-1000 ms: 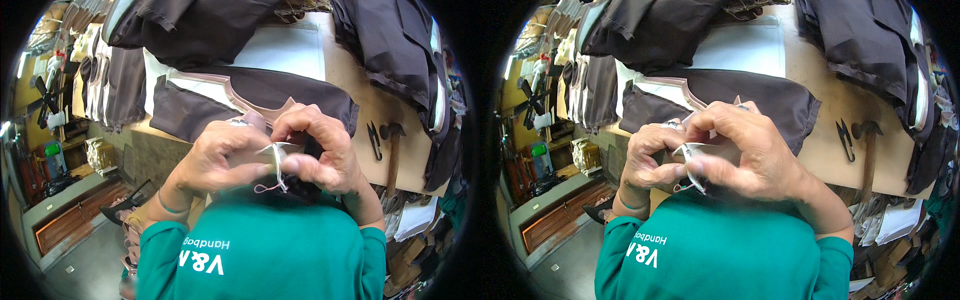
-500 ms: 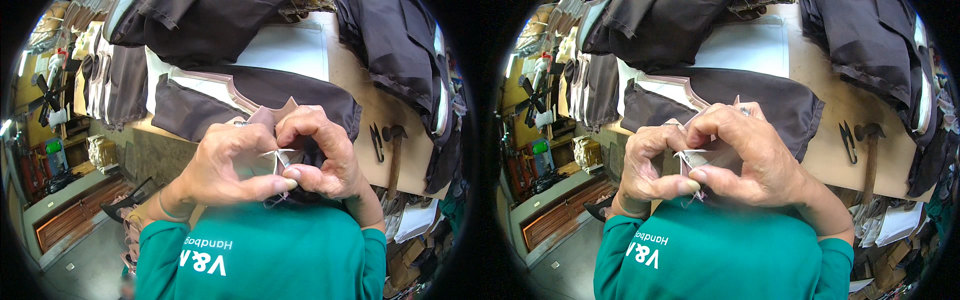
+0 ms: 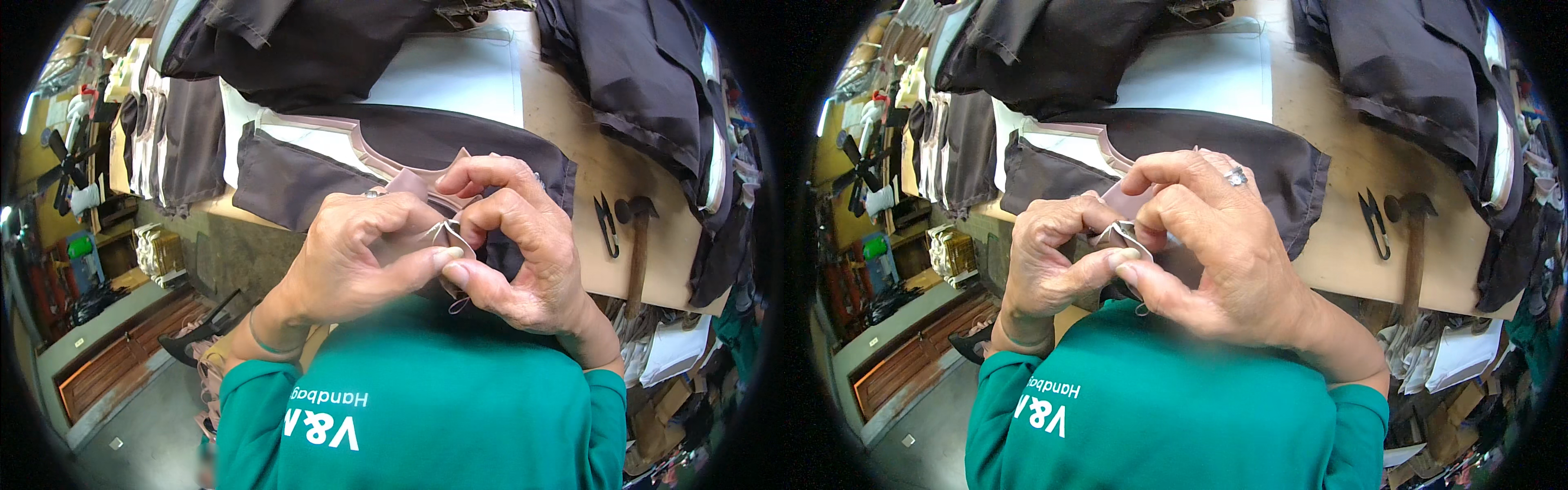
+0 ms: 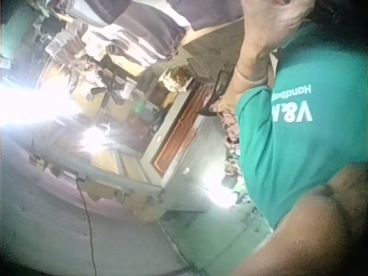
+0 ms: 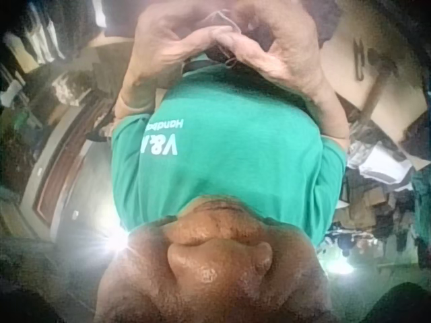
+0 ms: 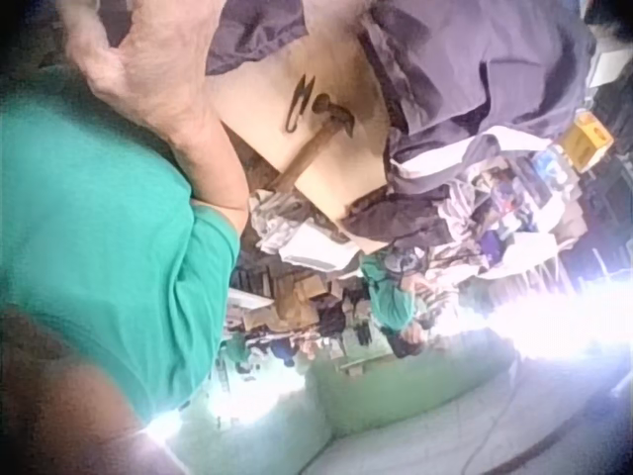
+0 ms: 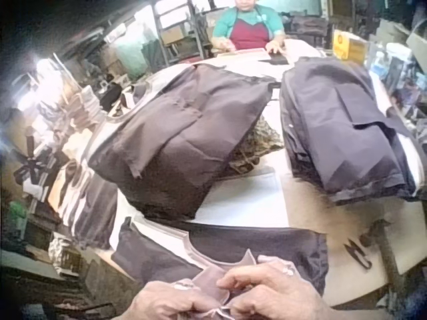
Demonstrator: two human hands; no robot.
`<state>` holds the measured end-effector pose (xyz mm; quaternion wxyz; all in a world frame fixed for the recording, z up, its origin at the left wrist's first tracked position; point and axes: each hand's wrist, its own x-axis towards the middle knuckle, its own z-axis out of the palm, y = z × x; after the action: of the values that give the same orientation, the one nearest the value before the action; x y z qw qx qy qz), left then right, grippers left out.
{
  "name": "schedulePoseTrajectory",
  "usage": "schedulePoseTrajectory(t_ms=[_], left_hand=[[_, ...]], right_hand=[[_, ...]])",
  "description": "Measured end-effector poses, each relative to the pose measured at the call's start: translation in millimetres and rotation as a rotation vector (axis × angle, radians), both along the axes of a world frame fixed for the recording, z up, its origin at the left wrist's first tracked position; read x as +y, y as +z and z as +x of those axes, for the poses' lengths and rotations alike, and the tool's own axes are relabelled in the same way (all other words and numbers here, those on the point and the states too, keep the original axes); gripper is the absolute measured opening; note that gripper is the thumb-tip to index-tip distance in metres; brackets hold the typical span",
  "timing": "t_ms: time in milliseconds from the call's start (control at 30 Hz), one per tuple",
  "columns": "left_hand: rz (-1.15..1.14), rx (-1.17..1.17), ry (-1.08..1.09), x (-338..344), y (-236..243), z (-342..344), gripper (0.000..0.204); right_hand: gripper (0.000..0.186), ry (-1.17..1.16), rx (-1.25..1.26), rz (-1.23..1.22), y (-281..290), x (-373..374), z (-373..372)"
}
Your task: The person sews the lining of a dark-colored handbag by hand using a needle and thread. They repeatedly fold the fabric edges, stitch them, and use a hammer to flatten the seams. The person also uses scissors to trim excess thread and fabric.
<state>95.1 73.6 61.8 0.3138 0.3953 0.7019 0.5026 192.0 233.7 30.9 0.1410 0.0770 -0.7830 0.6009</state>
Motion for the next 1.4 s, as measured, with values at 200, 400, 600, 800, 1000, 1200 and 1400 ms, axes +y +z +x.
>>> schedulePoseTrajectory(t_ms=[200, 400, 600, 800, 1000, 1200, 1400], left_hand=[[0.036, -0.026, 0.050, 1, -5, 4, 0.012], [0.095, -0.024, 0.073, -2, -18, 4, 0.012], [0.089, -0.371, 0.155, -3, -11, 8, 0.009], [0.066, -0.398, 0.063, -8, -11, -1, 0.006], [0.052, -0.376, 0.098, -6, -12, 2, 0.008], [0.014, -0.358, 0.099, -6, -11, 2, 0.012], [0.035, -0.460, 0.197, -1, -11, 7, 0.019]], right_hand=[[0.013, -0.010, -0.103, -0.189, -4, 1, 0], [0.010, -0.044, -0.097, -0.171, -5, -5, -4], [0.010, 0.065, -0.026, -0.265, -14, 3, -8], [0.016, 0.048, 0.016, -0.162, -12, 4, -13], [0.009, -0.082, 0.112, 0.050, -9, -4, -13], [0.015, -0.048, 0.081, 0.014, -12, -3, -12], [0.015, -0.058, 0.082, -0.011, -15, -9, -11]])
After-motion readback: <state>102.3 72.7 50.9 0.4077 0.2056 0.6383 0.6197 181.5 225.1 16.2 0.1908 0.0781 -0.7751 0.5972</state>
